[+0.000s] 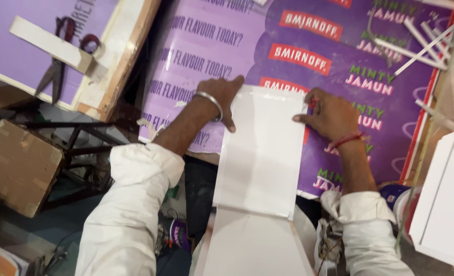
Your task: The person folds and presses the edges of white cardboard boxes on a workbench, repeatedly opening and closing the flaps to set creases. The person handles multiple boxes one at a time, aligning edges and smoothing surfaces.
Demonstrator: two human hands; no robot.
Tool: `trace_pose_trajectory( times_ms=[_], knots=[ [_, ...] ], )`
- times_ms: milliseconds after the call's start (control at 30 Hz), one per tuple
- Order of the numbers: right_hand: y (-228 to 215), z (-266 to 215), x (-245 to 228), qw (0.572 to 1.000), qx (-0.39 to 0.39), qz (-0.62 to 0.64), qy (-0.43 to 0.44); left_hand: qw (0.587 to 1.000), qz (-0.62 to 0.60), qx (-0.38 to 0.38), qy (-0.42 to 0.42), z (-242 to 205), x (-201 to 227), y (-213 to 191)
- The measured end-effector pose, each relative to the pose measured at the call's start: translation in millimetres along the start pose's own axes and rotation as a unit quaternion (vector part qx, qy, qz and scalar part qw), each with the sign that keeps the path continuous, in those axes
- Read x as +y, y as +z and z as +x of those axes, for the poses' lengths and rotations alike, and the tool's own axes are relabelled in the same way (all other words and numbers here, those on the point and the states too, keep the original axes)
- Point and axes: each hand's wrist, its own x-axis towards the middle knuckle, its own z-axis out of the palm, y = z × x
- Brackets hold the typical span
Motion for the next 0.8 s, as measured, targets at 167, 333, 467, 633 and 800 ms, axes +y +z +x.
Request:
trace_pose_trajectory(
  times_ms=[167,333,467,633,800],
  knots=[
    [16.4,-21.8,4.4,0.995,0.068,0.062,-0.029,0.987,-0.115,0.108,0.032,-22.4,0.4,23.1],
    [26.0,-20.8,14.6,0.973,0.176,0.084,-0.124,0.891,-0.431,0.145,0.012,-12.7,-15.1,59.7],
    [16.5,-4.7,11.9,0.982,0.118,0.088,-0.116,0.924,-0.342,0.146,0.086,16.3,-24.5,56.1],
    [12.0,-1.9,3.2,0.997,0.014,0.058,-0.04,0.974,-0.182,0.068,0.12,31.9,-31.2,30.3],
    [8.0,-8.1,2.1,0.997,0.03,0.003,-0.077,0.99,-0.004,0.058,0.131,24.0,-9.7,8.3]
  ],
)
